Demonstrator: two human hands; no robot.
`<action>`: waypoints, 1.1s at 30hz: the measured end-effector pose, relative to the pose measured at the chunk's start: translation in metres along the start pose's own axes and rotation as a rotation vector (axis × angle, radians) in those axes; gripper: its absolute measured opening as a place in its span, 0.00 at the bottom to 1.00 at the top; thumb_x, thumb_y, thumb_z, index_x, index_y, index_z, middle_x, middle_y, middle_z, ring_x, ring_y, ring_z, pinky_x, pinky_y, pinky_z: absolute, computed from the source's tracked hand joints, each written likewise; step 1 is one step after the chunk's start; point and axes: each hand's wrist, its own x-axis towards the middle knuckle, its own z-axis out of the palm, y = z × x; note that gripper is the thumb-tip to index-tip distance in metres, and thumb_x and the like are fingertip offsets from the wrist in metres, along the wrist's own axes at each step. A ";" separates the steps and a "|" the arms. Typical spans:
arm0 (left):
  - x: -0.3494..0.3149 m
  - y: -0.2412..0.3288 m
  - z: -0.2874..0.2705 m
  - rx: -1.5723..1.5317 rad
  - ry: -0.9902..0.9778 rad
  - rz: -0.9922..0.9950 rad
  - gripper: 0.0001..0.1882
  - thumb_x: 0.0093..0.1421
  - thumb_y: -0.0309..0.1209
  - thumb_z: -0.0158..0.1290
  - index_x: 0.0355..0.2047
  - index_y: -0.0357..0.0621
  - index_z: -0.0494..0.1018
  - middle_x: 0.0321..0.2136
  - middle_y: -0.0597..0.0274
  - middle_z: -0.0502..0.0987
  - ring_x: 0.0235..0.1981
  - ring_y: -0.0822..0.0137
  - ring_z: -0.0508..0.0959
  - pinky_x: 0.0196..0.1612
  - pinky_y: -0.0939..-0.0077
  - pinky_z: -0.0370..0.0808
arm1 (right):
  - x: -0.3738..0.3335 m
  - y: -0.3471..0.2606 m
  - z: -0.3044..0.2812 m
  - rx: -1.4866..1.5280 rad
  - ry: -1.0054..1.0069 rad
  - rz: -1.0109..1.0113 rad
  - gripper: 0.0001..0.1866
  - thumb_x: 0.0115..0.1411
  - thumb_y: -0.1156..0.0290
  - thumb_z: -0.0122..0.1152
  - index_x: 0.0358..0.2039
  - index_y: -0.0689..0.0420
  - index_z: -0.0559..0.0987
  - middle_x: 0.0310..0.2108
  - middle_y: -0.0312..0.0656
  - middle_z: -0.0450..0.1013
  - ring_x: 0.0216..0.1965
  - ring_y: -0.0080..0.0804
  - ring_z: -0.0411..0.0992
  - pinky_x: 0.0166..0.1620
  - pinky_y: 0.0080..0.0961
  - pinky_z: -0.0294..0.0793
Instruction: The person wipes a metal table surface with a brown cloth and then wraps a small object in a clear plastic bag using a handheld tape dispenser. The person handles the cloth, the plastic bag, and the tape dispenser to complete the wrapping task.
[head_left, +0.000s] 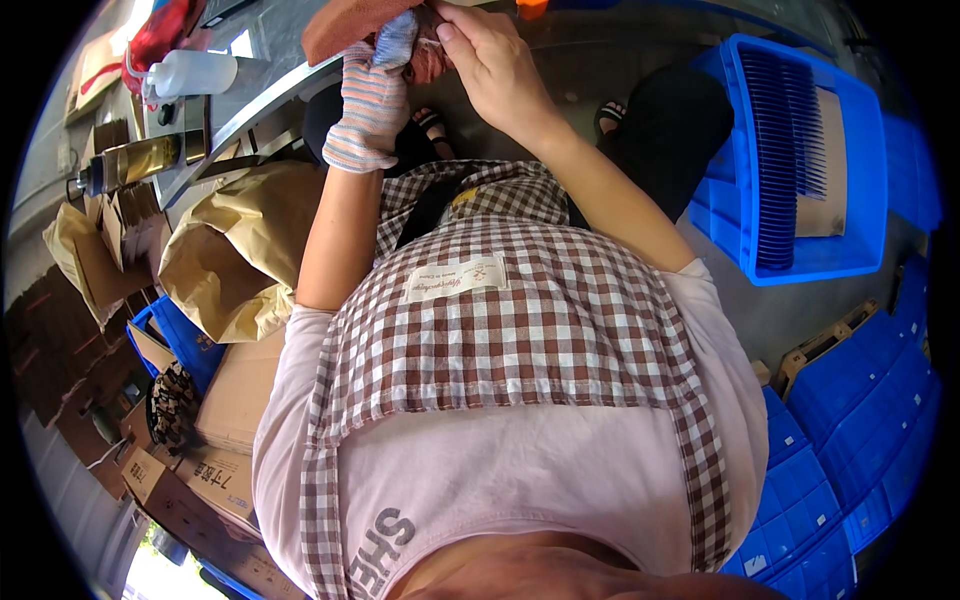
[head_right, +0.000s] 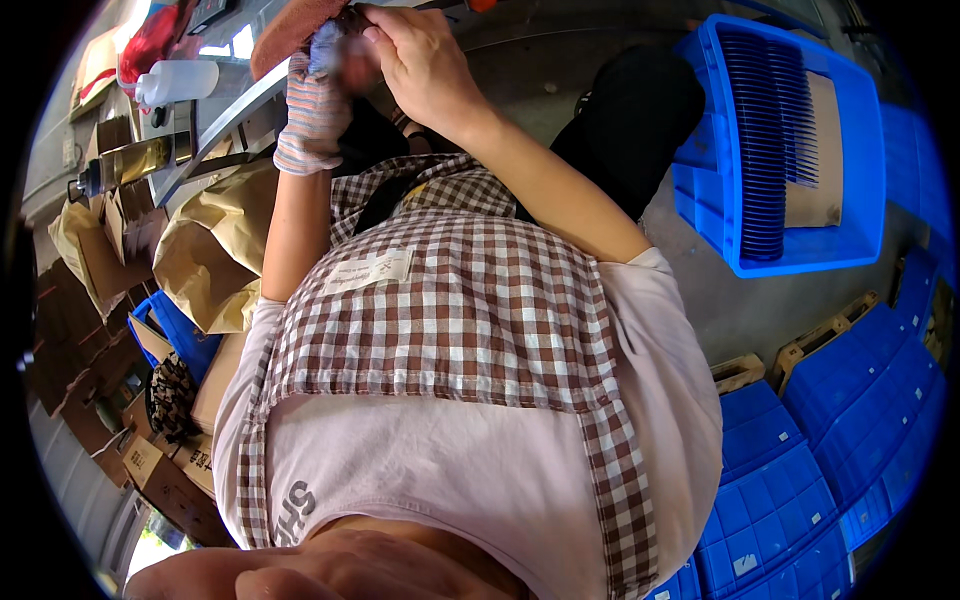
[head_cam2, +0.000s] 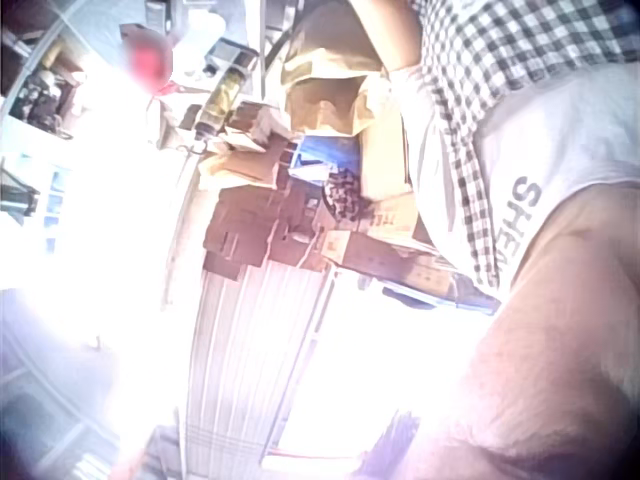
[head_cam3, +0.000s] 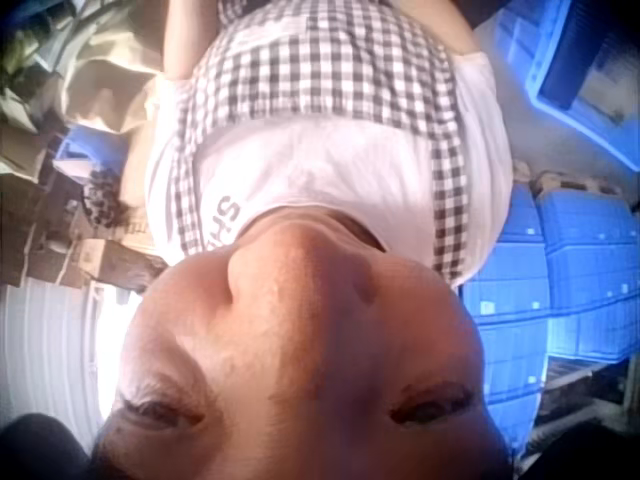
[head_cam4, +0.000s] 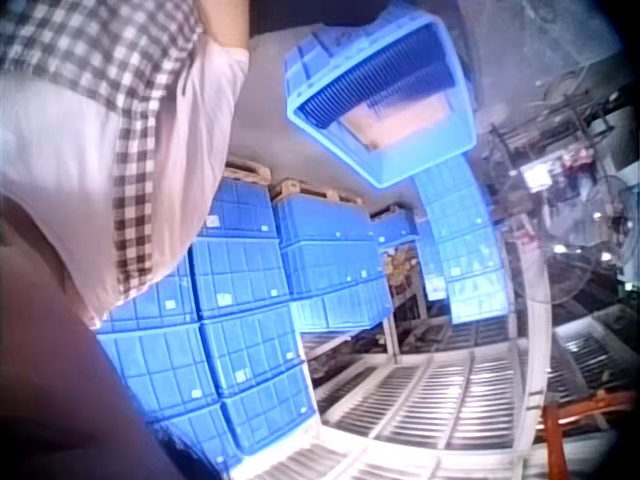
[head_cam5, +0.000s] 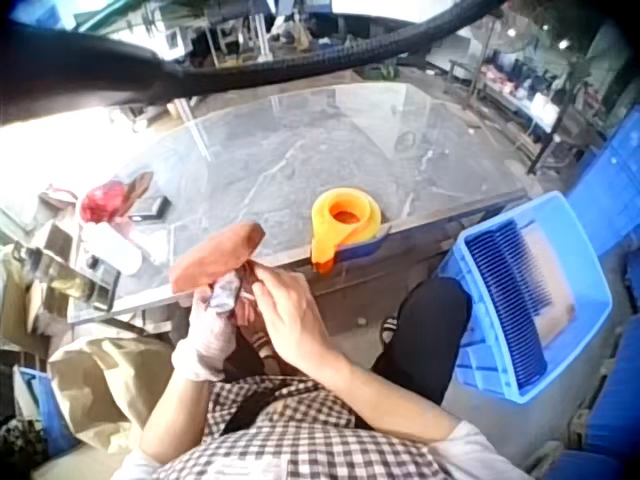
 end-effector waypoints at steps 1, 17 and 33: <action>-0.001 0.003 0.006 -0.110 0.024 -0.036 0.20 0.70 0.40 0.54 0.55 0.40 0.72 0.42 0.60 0.80 0.42 0.67 0.80 0.45 0.72 0.79 | 0.000 -0.001 -0.001 0.012 0.010 -0.011 0.17 0.70 0.70 0.51 0.55 0.65 0.74 0.48 0.56 0.75 0.49 0.55 0.73 0.55 0.44 0.70; -0.006 0.030 0.031 -0.184 -0.069 -0.006 0.20 0.70 0.40 0.54 0.54 0.40 0.73 0.44 0.60 0.80 0.44 0.66 0.81 0.48 0.71 0.78 | -0.010 0.008 -0.012 0.171 0.014 0.299 0.10 0.63 0.72 0.67 0.39 0.61 0.75 0.32 0.38 0.76 0.35 0.21 0.75 0.38 0.21 0.76; -0.012 0.016 0.029 0.097 -0.039 0.197 0.16 0.74 0.39 0.45 0.49 0.41 0.75 0.41 0.61 0.79 0.40 0.68 0.78 0.43 0.73 0.75 | -0.005 0.004 0.004 -0.004 0.233 -0.005 0.13 0.64 0.69 0.64 0.46 0.62 0.78 0.39 0.50 0.76 0.40 0.47 0.77 0.41 0.35 0.77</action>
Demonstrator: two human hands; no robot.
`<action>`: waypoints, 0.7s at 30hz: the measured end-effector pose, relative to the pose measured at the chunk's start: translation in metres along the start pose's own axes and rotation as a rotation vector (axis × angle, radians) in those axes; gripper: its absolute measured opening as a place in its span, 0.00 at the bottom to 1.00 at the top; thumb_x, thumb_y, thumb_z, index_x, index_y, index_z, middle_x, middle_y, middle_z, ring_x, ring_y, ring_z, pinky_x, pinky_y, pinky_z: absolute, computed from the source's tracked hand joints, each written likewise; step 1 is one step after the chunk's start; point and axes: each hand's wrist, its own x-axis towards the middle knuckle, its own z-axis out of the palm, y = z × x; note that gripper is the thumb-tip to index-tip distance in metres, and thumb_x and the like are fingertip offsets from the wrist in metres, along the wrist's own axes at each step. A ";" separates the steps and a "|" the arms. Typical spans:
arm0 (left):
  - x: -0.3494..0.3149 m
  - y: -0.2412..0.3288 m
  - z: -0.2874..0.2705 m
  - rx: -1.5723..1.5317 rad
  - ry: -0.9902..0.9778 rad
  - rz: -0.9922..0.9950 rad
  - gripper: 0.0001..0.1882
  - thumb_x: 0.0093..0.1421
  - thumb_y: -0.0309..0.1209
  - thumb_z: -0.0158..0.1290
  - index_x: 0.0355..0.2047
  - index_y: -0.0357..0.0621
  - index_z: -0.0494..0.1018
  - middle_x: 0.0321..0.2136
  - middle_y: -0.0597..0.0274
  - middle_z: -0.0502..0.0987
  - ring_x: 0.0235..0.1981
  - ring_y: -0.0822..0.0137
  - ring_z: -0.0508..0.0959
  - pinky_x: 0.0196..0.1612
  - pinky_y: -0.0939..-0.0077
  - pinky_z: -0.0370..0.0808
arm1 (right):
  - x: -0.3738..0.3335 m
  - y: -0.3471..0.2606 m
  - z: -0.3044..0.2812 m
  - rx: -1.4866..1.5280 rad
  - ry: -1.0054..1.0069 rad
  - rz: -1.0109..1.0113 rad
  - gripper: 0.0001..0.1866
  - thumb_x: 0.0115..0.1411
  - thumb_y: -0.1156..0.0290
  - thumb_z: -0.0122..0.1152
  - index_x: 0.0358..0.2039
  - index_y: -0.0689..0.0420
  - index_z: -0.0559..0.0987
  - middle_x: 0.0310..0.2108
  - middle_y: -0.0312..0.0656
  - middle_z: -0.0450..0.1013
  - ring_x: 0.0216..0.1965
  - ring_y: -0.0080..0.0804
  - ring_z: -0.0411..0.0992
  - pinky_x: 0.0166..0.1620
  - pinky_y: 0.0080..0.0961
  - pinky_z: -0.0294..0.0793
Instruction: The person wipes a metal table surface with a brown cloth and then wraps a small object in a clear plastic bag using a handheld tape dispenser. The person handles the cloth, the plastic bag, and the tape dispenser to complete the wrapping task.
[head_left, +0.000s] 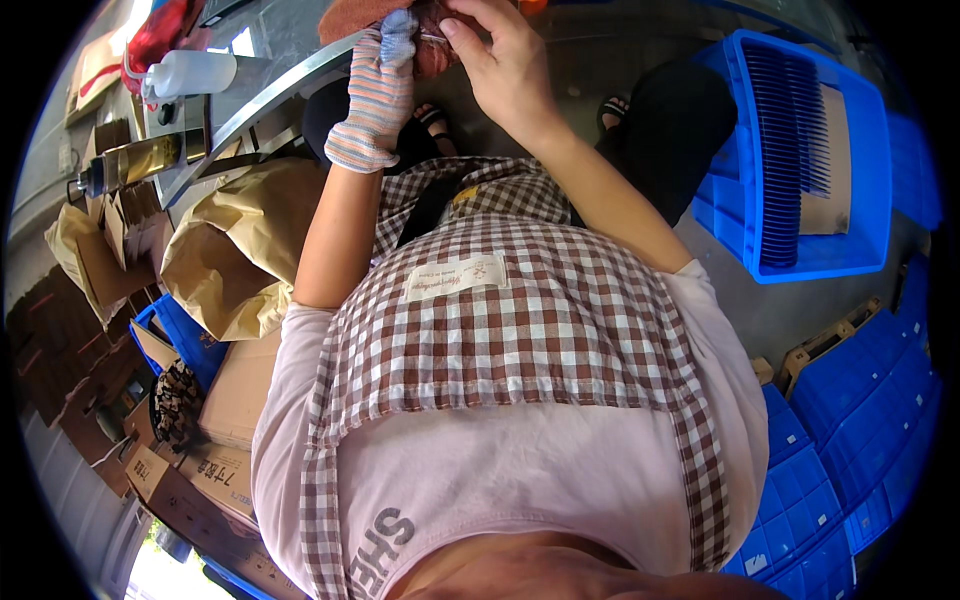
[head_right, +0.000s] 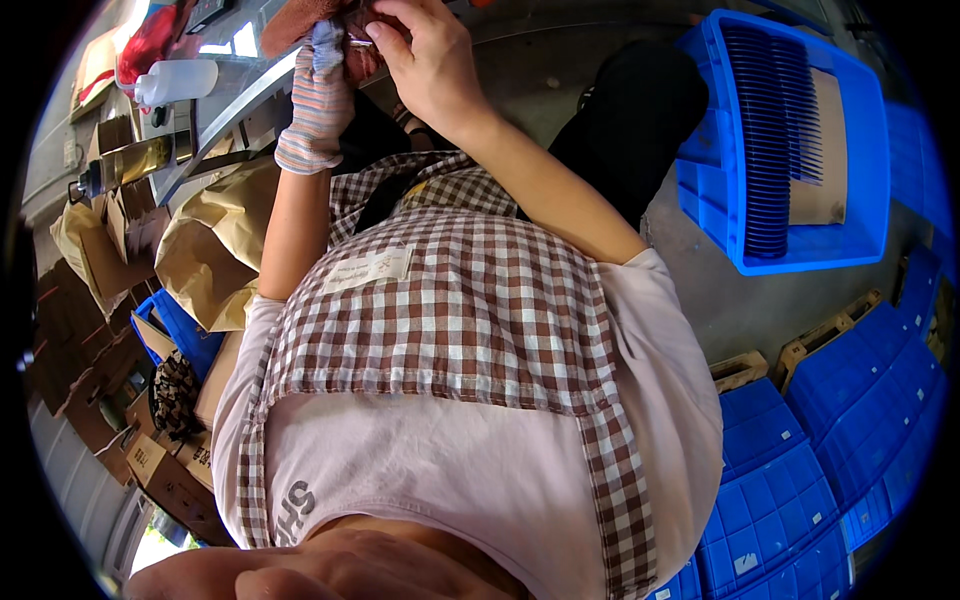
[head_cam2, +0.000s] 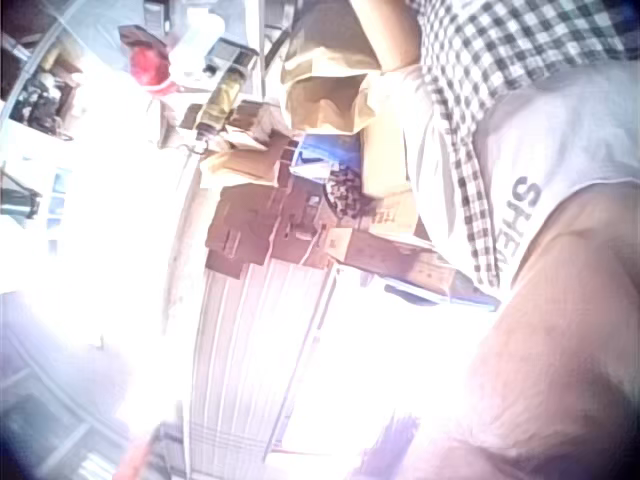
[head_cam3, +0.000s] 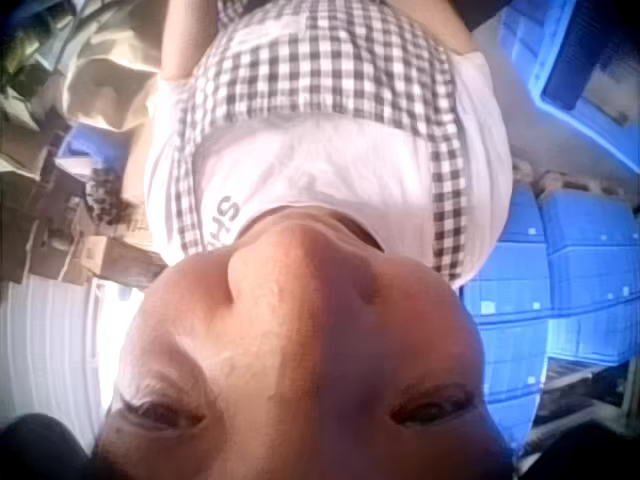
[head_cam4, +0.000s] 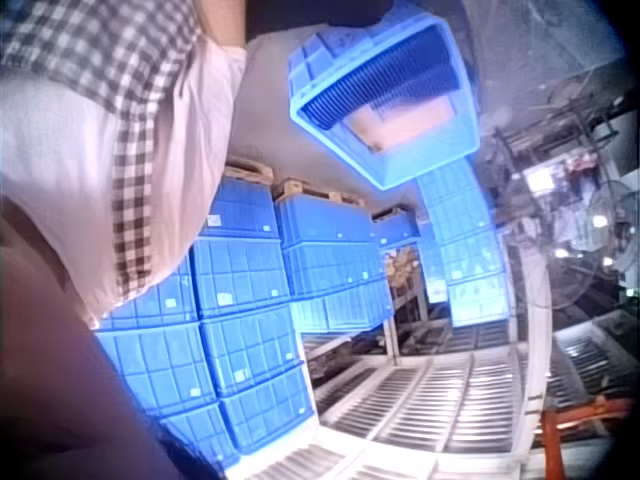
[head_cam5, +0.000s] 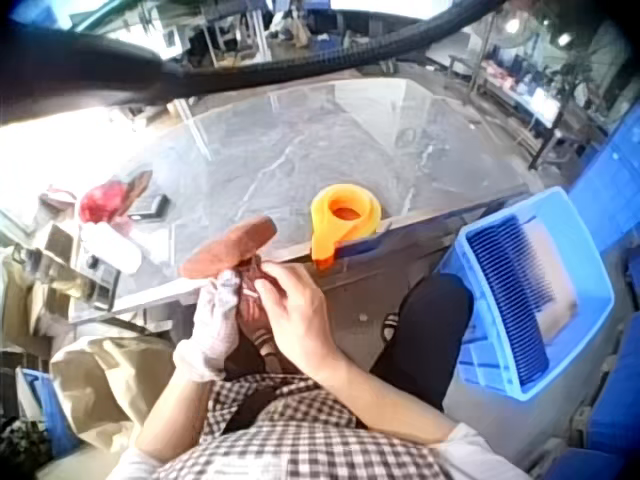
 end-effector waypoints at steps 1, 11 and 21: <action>-0.002 -0.011 -0.008 0.210 -0.011 0.103 0.16 0.75 0.39 0.44 0.51 0.40 0.74 0.43 0.60 0.78 0.42 0.67 0.77 0.45 0.72 0.75 | 0.000 -0.002 -0.001 0.019 -0.027 0.049 0.14 0.64 0.69 0.64 0.47 0.62 0.78 0.40 0.51 0.76 0.40 0.47 0.77 0.41 0.35 0.77; 0.000 -0.027 -0.016 0.342 0.042 0.081 0.21 0.74 0.43 0.46 0.55 0.38 0.71 0.46 0.58 0.78 0.45 0.67 0.77 0.47 0.72 0.75 | 0.010 -0.008 -0.007 0.073 -0.116 0.113 0.21 0.60 0.68 0.69 0.51 0.63 0.77 0.44 0.53 0.77 0.44 0.44 0.78 0.42 0.33 0.79; 0.004 -0.021 -0.002 0.106 -0.050 0.012 0.25 0.73 0.49 0.46 0.57 0.41 0.70 0.47 0.60 0.79 0.44 0.69 0.79 0.46 0.73 0.78 | -0.010 -0.010 -0.003 0.356 -0.067 0.287 0.28 0.56 0.74 0.73 0.57 0.63 0.75 0.46 0.50 0.79 0.46 0.34 0.79 0.48 0.29 0.79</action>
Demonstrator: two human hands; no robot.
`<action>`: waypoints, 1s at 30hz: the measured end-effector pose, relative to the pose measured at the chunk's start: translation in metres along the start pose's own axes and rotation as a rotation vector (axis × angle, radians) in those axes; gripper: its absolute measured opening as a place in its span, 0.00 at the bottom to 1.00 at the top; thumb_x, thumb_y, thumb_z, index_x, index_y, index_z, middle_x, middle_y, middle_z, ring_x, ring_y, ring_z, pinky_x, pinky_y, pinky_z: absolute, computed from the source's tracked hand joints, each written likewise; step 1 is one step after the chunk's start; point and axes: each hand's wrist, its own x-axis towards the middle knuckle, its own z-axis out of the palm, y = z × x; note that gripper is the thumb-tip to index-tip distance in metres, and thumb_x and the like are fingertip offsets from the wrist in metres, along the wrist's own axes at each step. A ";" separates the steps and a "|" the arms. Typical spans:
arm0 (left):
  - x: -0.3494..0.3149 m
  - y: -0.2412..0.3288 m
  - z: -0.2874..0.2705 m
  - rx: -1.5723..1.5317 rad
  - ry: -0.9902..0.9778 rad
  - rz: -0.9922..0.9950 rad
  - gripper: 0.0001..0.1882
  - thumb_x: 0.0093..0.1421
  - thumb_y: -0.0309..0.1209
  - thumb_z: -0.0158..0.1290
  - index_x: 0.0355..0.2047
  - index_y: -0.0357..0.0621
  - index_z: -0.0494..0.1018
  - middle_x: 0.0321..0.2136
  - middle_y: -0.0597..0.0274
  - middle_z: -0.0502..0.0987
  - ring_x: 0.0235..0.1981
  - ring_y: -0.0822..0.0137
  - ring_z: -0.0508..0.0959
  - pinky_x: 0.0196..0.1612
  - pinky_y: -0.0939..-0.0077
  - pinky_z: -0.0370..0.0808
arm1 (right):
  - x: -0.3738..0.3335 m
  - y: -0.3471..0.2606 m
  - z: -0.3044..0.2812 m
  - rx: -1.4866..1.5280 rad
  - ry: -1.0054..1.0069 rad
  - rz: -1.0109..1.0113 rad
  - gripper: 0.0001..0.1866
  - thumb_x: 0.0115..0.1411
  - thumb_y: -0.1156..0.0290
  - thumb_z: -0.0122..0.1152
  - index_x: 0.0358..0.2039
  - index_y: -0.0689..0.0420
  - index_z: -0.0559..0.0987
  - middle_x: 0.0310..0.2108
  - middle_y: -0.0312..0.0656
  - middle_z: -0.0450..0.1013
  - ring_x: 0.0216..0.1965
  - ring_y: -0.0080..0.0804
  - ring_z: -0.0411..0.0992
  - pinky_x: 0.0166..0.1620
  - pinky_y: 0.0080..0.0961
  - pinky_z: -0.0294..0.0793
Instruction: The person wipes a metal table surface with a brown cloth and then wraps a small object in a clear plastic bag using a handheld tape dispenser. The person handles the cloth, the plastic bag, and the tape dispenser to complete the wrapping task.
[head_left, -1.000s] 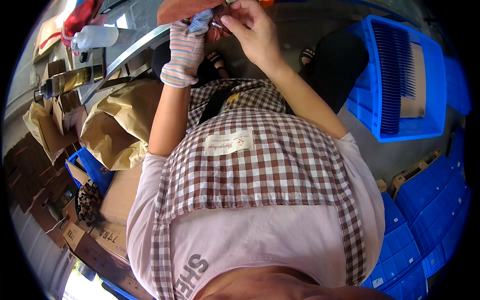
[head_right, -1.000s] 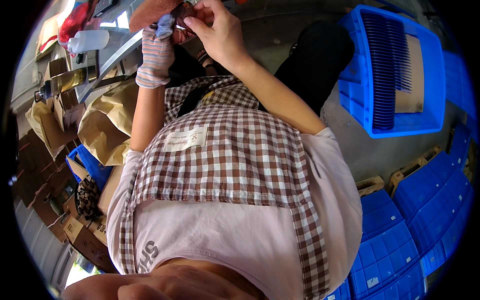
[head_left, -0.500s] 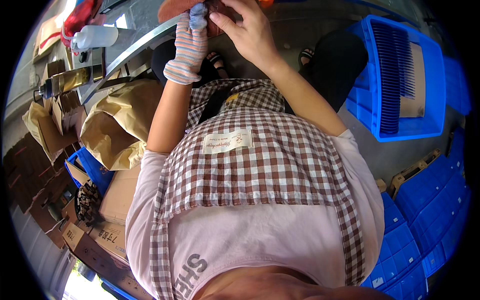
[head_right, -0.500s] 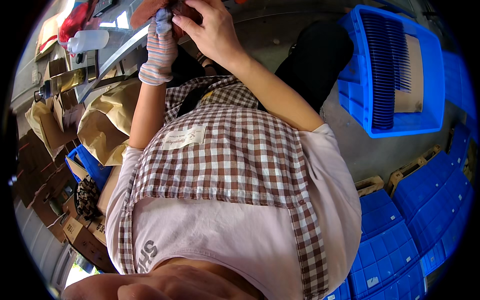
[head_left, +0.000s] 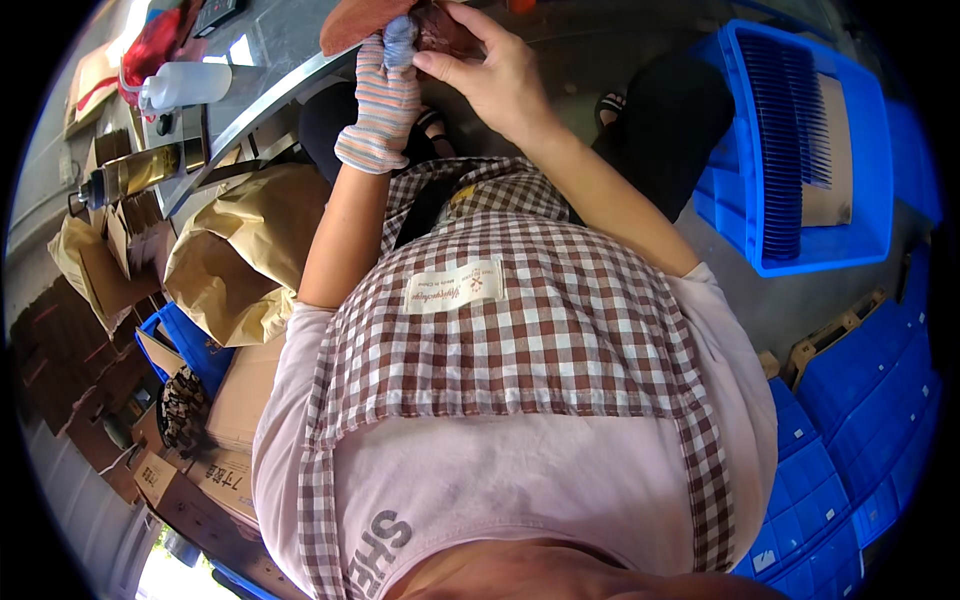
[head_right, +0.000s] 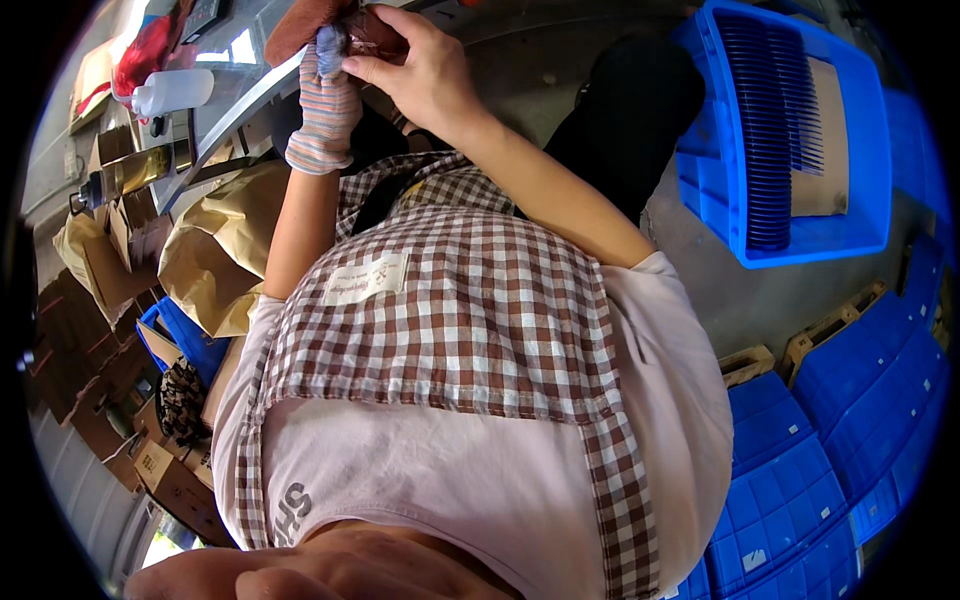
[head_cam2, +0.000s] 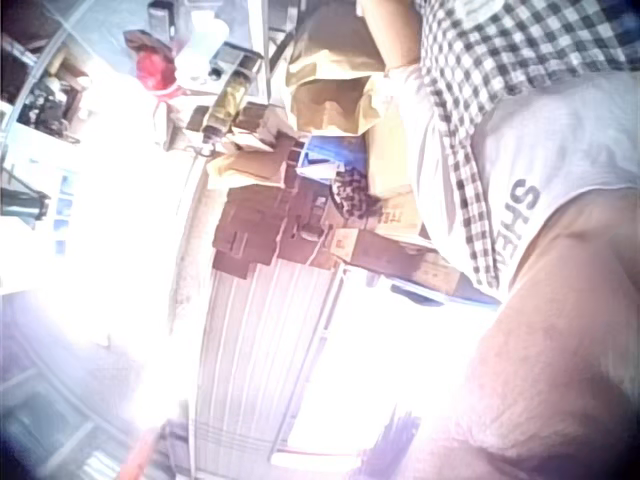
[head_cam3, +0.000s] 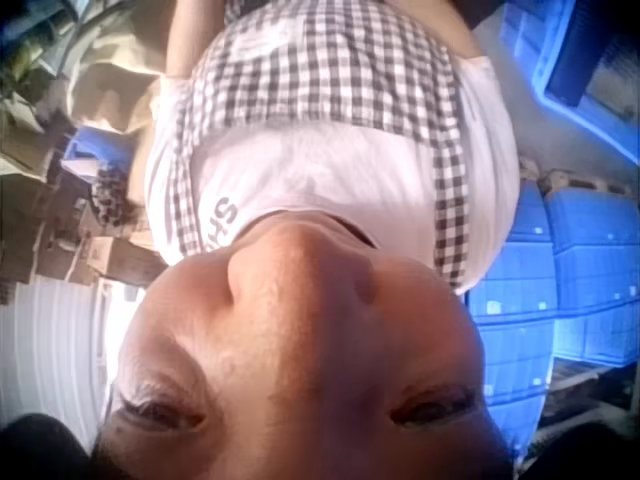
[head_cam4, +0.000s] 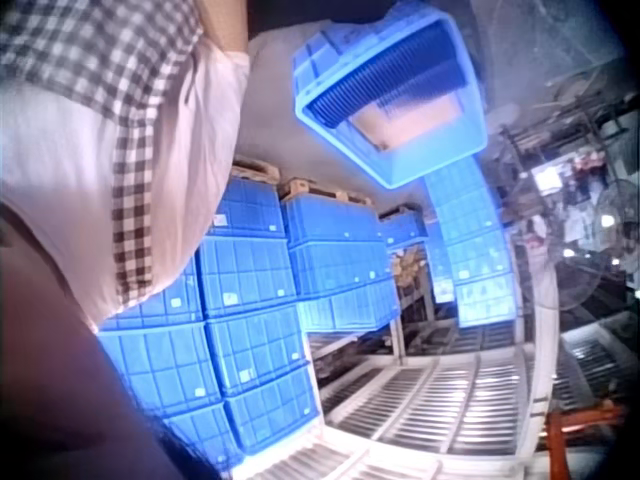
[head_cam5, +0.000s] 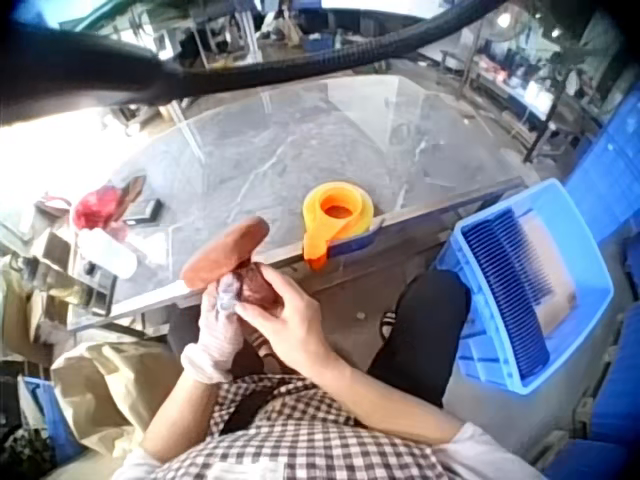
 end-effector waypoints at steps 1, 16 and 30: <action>0.003 -0.004 -0.004 -0.038 -0.009 -0.051 0.26 0.73 0.50 0.46 0.57 0.41 0.71 0.47 0.60 0.78 0.45 0.69 0.79 0.47 0.73 0.78 | 0.000 0.003 0.001 -0.021 0.010 0.006 0.28 0.56 0.74 0.73 0.57 0.63 0.75 0.47 0.50 0.79 0.46 0.34 0.79 0.48 0.29 0.79; 0.013 0.049 0.023 -0.195 0.189 -0.076 0.16 0.70 0.36 0.55 0.52 0.40 0.73 0.41 0.63 0.77 0.41 0.73 0.75 0.43 0.77 0.74 | 0.016 0.004 0.009 -0.234 0.105 -0.124 0.26 0.55 0.75 0.71 0.55 0.61 0.76 0.48 0.51 0.77 0.48 0.45 0.78 0.50 0.35 0.78; 0.000 0.052 0.021 -0.014 0.072 -0.154 0.21 0.68 0.43 0.57 0.53 0.42 0.71 0.45 0.62 0.77 0.44 0.71 0.76 0.46 0.74 0.74 | -0.005 0.007 0.007 -0.404 0.001 -0.348 0.33 0.50 0.79 0.62 0.59 0.65 0.69 0.54 0.58 0.67 0.54 0.61 0.67 0.58 0.48 0.69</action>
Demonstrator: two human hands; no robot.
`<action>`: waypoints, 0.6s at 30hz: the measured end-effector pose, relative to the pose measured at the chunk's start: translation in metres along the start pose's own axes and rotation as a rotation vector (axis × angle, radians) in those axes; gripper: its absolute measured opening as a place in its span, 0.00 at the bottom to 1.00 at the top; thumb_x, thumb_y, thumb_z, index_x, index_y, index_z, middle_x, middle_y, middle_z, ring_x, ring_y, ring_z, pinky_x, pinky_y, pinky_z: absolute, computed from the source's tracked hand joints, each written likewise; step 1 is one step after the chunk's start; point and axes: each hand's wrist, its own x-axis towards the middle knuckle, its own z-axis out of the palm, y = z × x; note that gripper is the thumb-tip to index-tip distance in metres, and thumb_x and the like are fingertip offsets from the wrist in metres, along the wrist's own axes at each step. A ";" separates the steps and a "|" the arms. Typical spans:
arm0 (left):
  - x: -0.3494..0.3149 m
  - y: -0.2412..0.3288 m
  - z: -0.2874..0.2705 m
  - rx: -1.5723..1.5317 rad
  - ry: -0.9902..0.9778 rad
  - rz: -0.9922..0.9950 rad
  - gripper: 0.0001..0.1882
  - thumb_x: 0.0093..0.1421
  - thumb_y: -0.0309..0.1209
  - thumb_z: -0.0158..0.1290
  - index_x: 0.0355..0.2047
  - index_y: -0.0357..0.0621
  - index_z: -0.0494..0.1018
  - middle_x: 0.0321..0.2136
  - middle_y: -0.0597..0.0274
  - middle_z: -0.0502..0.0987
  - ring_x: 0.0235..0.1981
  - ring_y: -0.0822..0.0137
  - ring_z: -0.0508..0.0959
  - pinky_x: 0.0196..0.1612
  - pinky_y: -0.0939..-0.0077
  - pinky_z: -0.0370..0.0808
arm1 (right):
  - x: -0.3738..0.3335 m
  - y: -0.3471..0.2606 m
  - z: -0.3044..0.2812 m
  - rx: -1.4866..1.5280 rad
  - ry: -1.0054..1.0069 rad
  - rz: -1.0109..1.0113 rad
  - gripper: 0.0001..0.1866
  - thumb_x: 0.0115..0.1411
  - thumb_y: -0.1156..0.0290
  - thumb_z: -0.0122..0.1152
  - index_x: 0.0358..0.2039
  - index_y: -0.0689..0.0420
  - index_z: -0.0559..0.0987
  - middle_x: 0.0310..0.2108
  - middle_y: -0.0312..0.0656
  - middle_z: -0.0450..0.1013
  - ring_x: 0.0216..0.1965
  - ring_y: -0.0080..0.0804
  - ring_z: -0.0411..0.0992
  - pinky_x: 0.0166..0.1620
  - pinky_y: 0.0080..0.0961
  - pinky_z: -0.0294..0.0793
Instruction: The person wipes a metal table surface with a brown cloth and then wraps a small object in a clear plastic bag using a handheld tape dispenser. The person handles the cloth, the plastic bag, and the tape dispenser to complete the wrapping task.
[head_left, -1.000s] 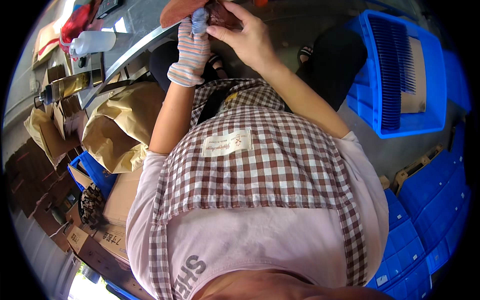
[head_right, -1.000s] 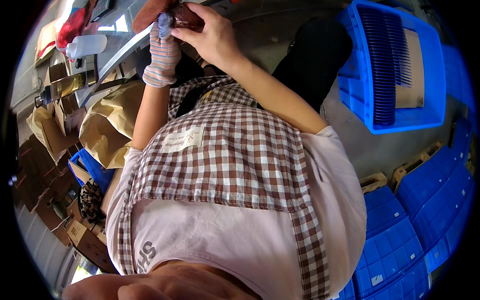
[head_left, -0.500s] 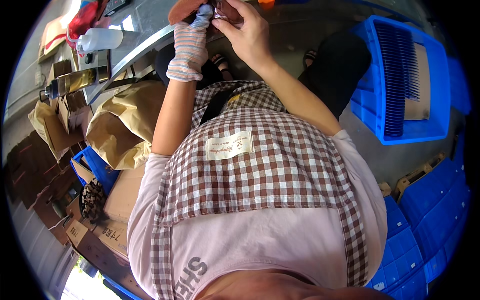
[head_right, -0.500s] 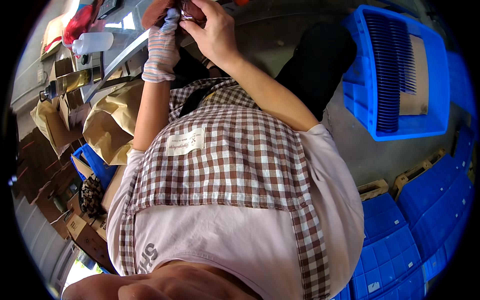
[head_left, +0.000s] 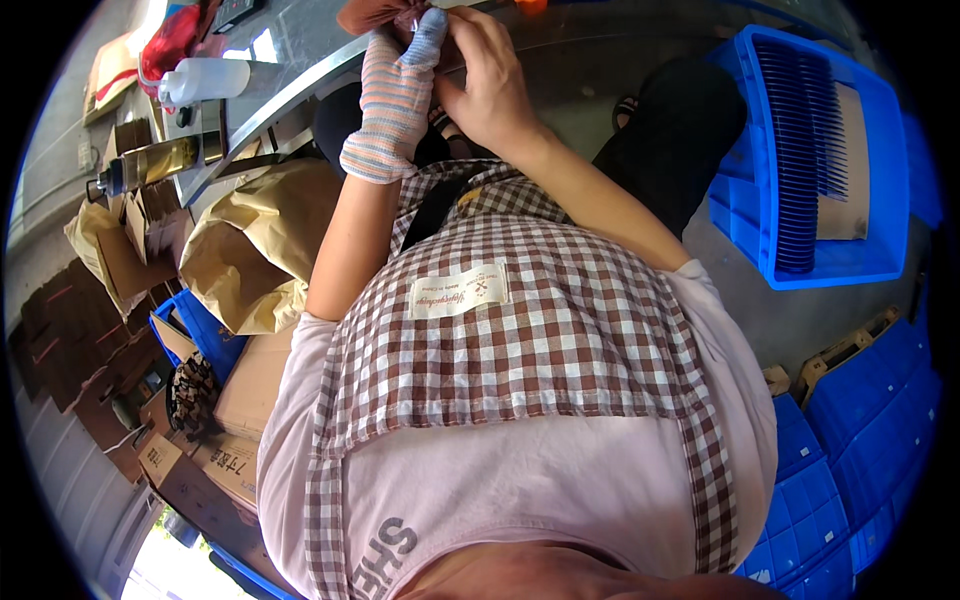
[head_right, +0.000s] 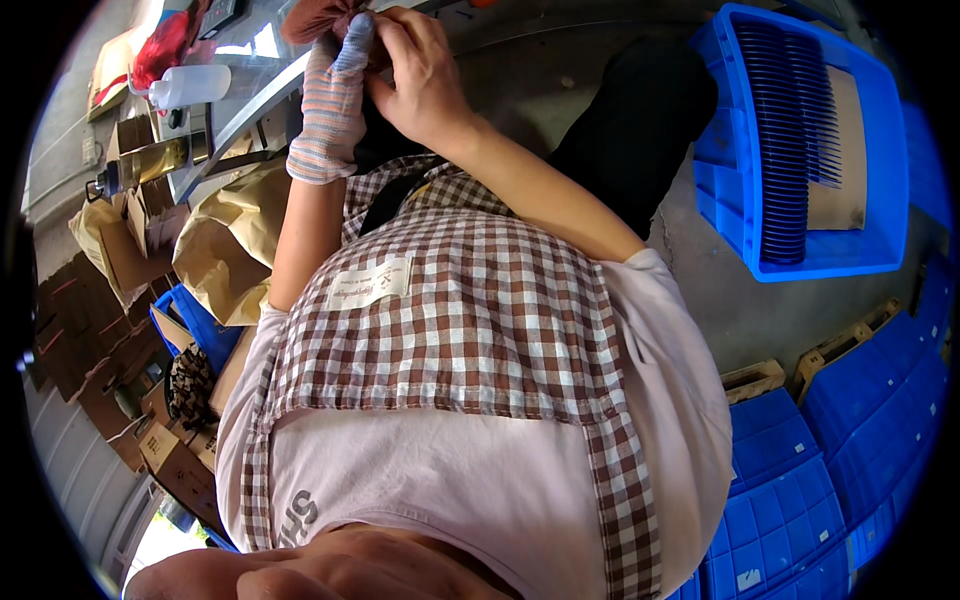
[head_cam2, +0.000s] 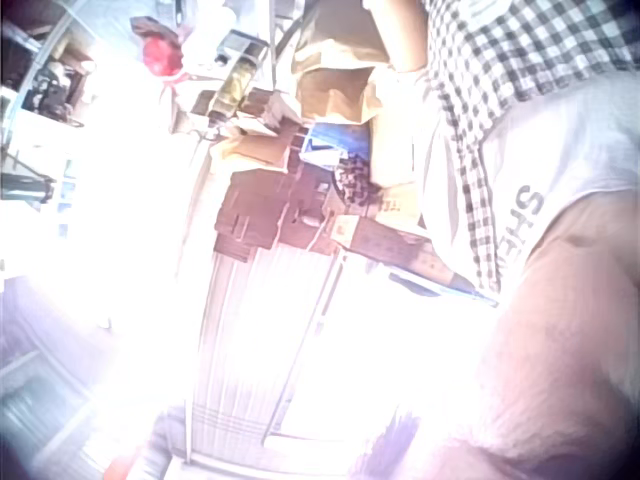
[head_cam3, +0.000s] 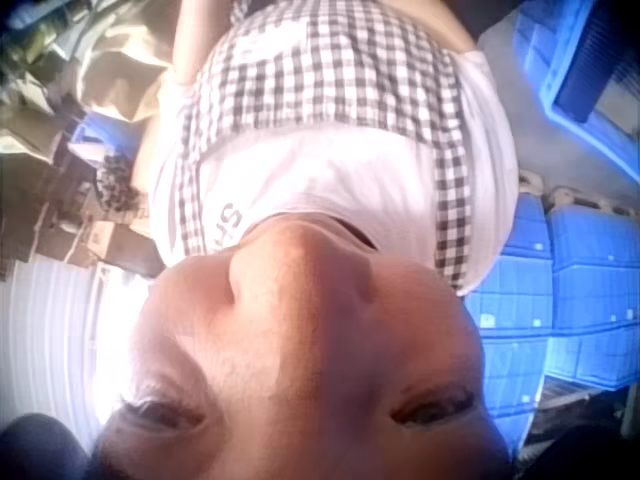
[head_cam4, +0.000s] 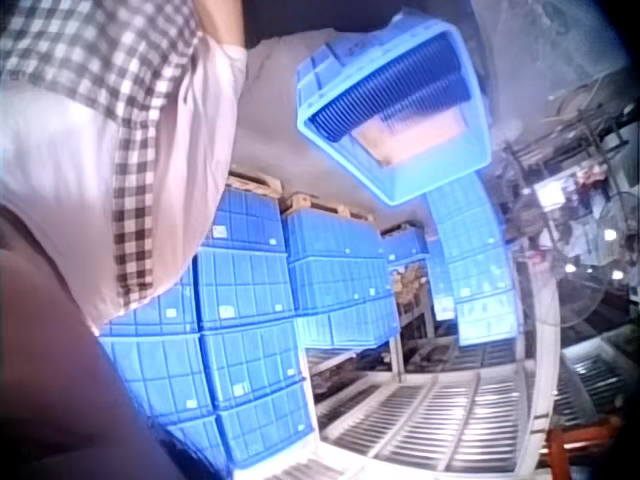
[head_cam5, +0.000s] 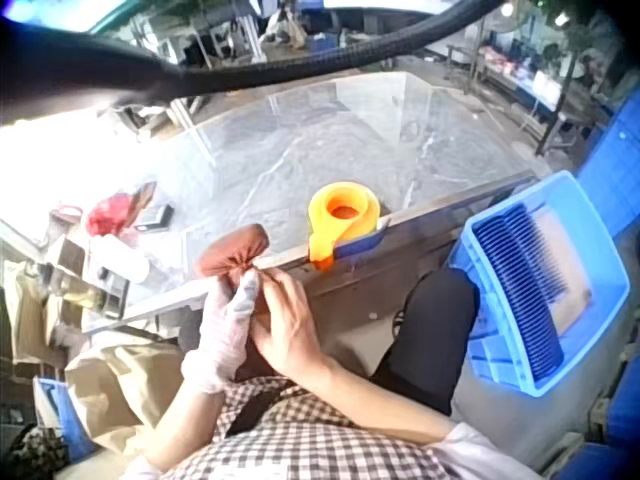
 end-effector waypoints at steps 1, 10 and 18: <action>0.002 0.000 0.002 0.035 0.012 0.015 0.16 0.69 0.39 0.56 0.50 0.42 0.71 0.41 0.63 0.77 0.40 0.73 0.75 0.42 0.75 0.74 | 0.000 -0.001 -0.002 -0.018 -0.010 -0.009 0.32 0.50 0.79 0.61 0.59 0.65 0.69 0.55 0.59 0.67 0.55 0.61 0.67 0.59 0.48 0.69; 0.024 0.021 -0.003 -0.123 -0.057 -0.181 0.11 0.71 0.41 0.53 0.37 0.48 0.73 0.25 0.68 0.75 0.25 0.75 0.74 0.31 0.79 0.72 | 0.026 0.025 -0.045 0.113 -0.366 -0.112 0.33 0.55 0.72 0.64 0.62 0.66 0.68 0.60 0.61 0.68 0.61 0.56 0.68 0.63 0.42 0.69; 0.042 0.038 -0.028 -0.012 -0.166 -0.012 0.14 0.70 0.42 0.53 0.37 0.42 0.75 0.30 0.65 0.79 0.27 0.75 0.75 0.32 0.79 0.71 | 0.107 0.115 -0.138 -0.666 -0.697 -0.303 0.38 0.47 0.61 0.77 0.57 0.61 0.73 0.57 0.54 0.71 0.63 0.52 0.65 0.67 0.46 0.61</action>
